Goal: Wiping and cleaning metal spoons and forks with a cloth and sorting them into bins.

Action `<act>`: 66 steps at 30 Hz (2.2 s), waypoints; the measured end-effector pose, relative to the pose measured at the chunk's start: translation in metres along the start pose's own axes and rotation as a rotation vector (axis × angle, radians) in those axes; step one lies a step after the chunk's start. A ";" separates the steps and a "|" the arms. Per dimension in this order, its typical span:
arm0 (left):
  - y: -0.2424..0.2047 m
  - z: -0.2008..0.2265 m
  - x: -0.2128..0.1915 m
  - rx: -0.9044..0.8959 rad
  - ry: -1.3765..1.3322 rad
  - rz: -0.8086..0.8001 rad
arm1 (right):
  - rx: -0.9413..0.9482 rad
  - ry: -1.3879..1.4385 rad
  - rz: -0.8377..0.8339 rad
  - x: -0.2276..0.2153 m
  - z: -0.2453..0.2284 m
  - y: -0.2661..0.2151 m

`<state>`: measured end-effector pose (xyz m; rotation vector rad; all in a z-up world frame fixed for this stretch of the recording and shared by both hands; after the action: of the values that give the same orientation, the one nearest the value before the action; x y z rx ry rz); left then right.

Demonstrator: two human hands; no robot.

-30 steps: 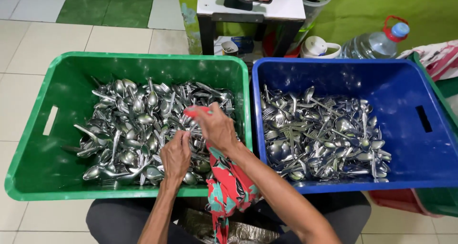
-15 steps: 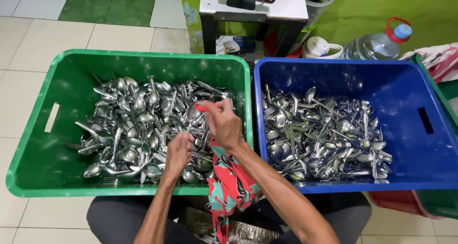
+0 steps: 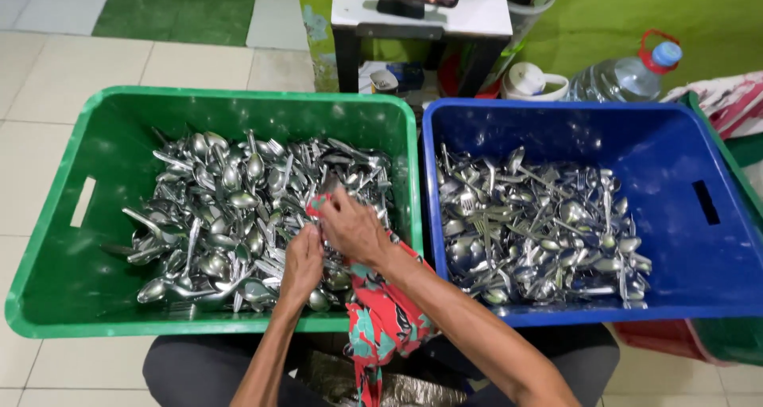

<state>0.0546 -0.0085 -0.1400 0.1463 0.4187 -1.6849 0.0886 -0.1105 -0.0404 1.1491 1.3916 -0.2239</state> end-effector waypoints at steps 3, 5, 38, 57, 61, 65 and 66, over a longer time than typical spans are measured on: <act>-0.008 -0.005 0.006 -0.035 -0.014 -0.041 | -0.071 -0.148 0.024 0.020 0.011 -0.012; -0.007 -0.003 0.009 0.012 0.015 -0.034 | 0.085 -0.038 -0.058 0.026 0.033 -0.012; -0.041 0.049 -0.019 0.098 0.133 0.219 | -0.118 0.012 -0.072 0.025 -0.009 -0.023; -0.016 0.072 0.041 0.275 0.600 0.198 | 0.894 1.169 -0.139 0.057 0.085 -0.054; 0.008 0.056 -0.005 0.264 0.333 0.344 | 0.878 1.128 -0.278 0.060 0.081 -0.061; 0.035 0.095 -0.019 0.170 -0.253 0.075 | 0.549 1.274 -0.292 0.031 0.041 -0.036; 0.049 0.085 -0.017 0.175 -0.254 0.075 | 0.546 1.271 -0.291 0.051 0.051 -0.038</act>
<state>0.1169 -0.0280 -0.0651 0.0732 0.0749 -1.6393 0.1069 -0.1420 -0.1138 1.6247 2.7436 -0.0520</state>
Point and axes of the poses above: each hand's wrist, its own y-axis towards the middle knuckle, its own x-axis out of the palm, z = x × y, the point moved 10 cm from there along y, towards the middle knuckle, and after that the axes turned 10 degrees about -z, right-handed, at the moved point
